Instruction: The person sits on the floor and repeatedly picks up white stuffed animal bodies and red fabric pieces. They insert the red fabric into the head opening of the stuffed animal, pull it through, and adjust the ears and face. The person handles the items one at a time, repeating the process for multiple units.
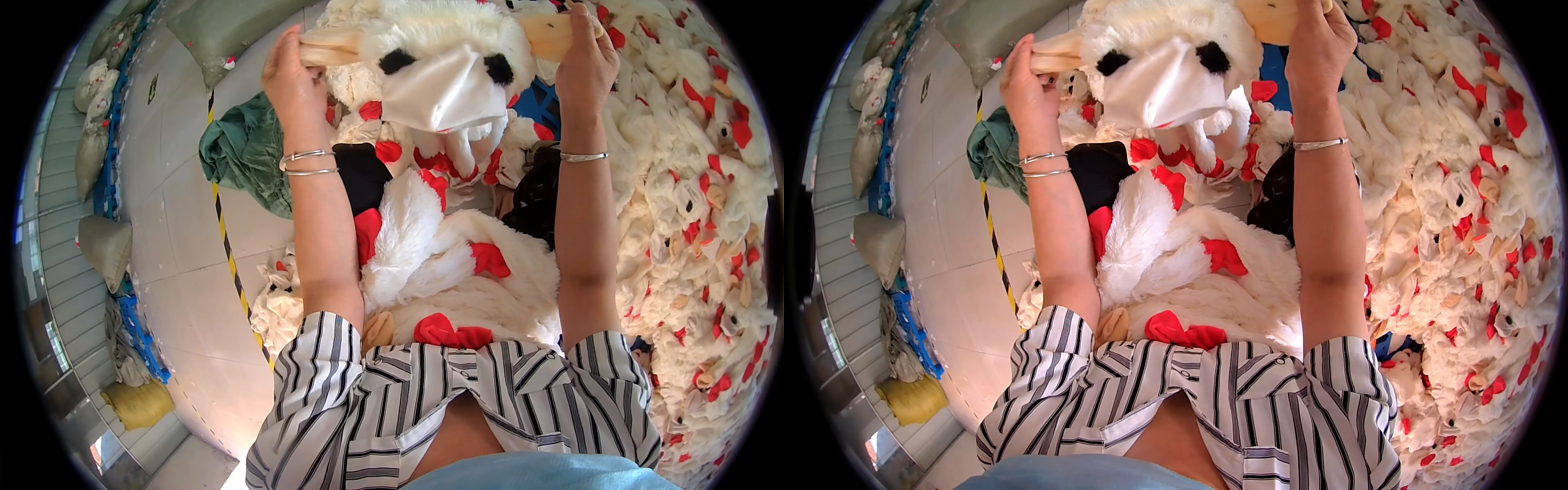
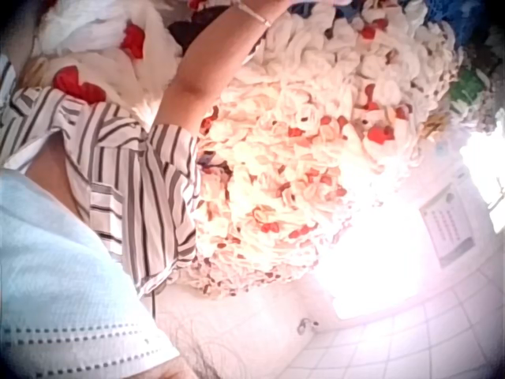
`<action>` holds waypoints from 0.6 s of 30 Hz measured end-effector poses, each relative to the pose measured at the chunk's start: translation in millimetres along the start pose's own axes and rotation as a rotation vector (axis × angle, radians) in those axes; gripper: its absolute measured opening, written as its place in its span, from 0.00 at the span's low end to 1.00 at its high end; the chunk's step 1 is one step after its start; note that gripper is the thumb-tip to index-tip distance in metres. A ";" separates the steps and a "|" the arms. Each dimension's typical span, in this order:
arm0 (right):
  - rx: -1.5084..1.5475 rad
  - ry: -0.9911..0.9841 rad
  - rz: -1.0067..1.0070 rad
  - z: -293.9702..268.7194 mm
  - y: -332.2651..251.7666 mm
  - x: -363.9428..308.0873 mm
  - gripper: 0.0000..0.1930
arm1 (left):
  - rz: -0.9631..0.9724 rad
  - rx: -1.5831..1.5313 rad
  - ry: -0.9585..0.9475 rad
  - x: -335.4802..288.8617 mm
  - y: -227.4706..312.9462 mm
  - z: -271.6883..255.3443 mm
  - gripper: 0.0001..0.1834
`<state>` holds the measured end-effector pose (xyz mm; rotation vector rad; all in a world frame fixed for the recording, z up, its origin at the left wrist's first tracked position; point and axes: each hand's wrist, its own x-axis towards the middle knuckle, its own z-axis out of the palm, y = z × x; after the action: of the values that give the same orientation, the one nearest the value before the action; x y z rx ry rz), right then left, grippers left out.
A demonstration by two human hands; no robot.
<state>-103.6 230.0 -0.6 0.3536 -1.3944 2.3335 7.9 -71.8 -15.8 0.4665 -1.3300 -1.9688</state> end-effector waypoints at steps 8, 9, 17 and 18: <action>-0.312 -0.436 0.232 5.2 7.3 -24.5 0.10 | 0.195 0.252 -0.096 -11.9 -3.5 10.5 0.20; -0.386 -0.531 0.218 7.4 12.0 -27.1 0.11 | 0.174 0.354 -0.252 -19.4 -4.7 22.0 0.22; -0.339 -0.388 0.243 19.6 -7.7 -31.0 0.11 | -0.174 0.907 -1.150 -72.0 -35.7 60.6 0.27; -0.294 -0.291 0.236 15.8 -10.0 -24.5 0.11 | -0.066 0.825 -1.063 -72.2 -33.4 61.1 0.23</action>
<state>-77.0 215.3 4.6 0.4772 -1.9869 2.2747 6.8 27.7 -27.7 -0.2751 -2.8297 -1.6379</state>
